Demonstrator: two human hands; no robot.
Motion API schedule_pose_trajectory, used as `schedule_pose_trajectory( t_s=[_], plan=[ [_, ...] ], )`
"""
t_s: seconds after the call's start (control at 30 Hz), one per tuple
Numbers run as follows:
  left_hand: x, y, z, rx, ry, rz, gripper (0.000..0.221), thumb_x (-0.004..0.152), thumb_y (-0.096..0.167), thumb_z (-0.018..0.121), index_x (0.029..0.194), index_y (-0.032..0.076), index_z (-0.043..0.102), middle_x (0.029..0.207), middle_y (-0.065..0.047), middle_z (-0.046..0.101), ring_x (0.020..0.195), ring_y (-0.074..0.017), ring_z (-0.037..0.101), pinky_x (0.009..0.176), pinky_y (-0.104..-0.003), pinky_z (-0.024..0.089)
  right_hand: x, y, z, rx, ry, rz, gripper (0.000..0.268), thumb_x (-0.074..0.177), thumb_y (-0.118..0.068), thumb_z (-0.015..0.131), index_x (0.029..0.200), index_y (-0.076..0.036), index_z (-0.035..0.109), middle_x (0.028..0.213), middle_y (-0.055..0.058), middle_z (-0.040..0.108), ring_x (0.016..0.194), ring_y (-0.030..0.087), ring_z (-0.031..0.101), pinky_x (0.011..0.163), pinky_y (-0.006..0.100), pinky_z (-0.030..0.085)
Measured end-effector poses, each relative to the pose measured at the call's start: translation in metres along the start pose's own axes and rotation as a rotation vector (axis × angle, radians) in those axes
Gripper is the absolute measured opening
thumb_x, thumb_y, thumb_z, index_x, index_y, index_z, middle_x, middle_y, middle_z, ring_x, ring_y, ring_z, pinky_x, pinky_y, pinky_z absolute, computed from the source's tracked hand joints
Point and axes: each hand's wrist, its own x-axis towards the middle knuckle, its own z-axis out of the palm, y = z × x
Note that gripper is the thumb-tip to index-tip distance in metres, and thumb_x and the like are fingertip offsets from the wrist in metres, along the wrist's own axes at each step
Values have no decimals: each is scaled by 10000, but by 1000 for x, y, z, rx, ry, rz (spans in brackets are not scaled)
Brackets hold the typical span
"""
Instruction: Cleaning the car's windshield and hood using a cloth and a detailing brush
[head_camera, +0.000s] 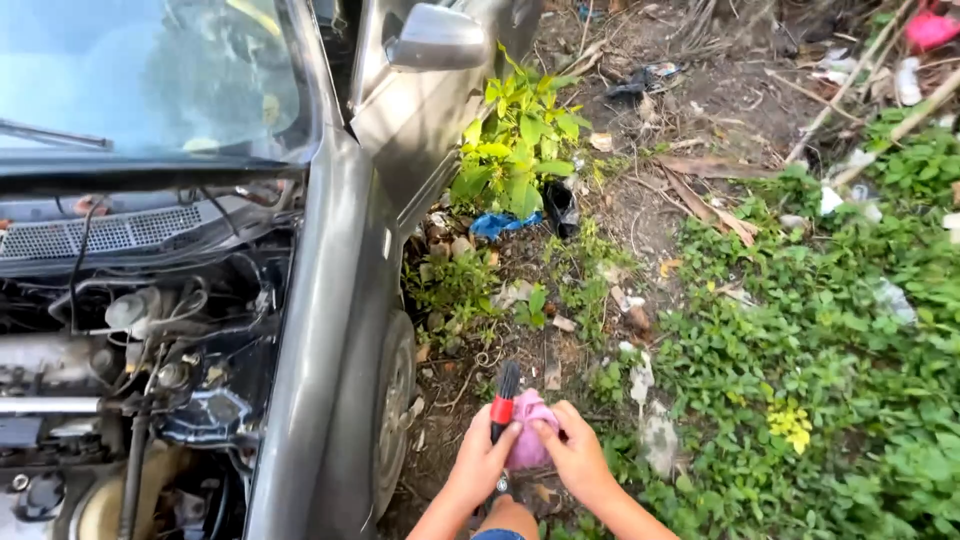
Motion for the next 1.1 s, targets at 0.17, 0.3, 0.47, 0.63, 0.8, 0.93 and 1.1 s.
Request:
schedule_pose_trajectory(
  t_s=[0.17, 0.3, 0.47, 0.63, 0.8, 0.93, 1.1],
  plan=[
    [45, 42, -6, -2, 35, -1, 397, 998, 456, 548, 1182, 116, 639, 1070, -40, 645, 1010, -183, 614, 882, -331, 479, 42, 11, -15, 159, 29, 48, 248, 1015, -269, 568, 914, -85, 699, 919, 25, 558, 823, 154, 534, 712, 292, 480],
    [61, 53, -14, 23, 111, -41, 355, 999, 416, 544, 1121, 115, 688, 1069, -46, 655, 1000, -188, 647, 874, -346, 523, 65, -2, -25, 189, -47, 207, 446, 889, -416, 677, 1187, -103, 790, 1084, 41, 587, 994, 154, 582, 744, 271, 562],
    [78, 25, -25, -50, 342, -231, 398, 939, 424, 596, 1200, 133, 673, 1164, -85, 744, 1083, -234, 721, 917, -380, 588, 117, -25, -19, 151, -228, 246, 445, 934, -133, 684, 1357, -120, 548, 1060, 57, 552, 869, 143, 629, 725, 235, 633],
    [87, -15, -8, -98, 617, -276, 325, 927, 331, 662, 1153, 97, 678, 1059, -82, 776, 997, -191, 711, 940, -329, 523, 155, 19, 3, 565, -505, 353, 486, 969, -123, 685, 1314, -102, 345, 1033, 122, 440, 869, 228, 706, 620, 346, 709],
    [113, 13, 37, -307, 693, -480, 359, 909, 260, 685, 1217, 78, 648, 981, -110, 758, 810, -178, 698, 715, -337, 593, 206, 16, -17, 563, -842, 238, 579, 937, -436, 687, 1310, -79, 427, 1276, 109, 540, 1150, 182, 588, 832, 319, 618],
    [143, 20, 54, -283, 778, -477, 435, 915, 298, 675, 1300, 98, 642, 1139, -104, 775, 1049, -186, 711, 922, -322, 532, 233, 19, -29, 601, -812, 305, 224, 1007, -213, 679, 1130, -102, 527, 1008, 63, 605, 867, 129, 625, 703, 277, 613],
    [146, 27, 67, -68, 726, -306, 453, 950, 354, 602, 1339, 123, 579, 1197, -62, 697, 1082, -170, 664, 955, -320, 504, 258, 8, -55, 643, -829, 359, 138, 1010, -148, 646, 1044, -66, 541, 1004, 90, 627, 877, 177, 692, 811, 356, 651]
  ],
)
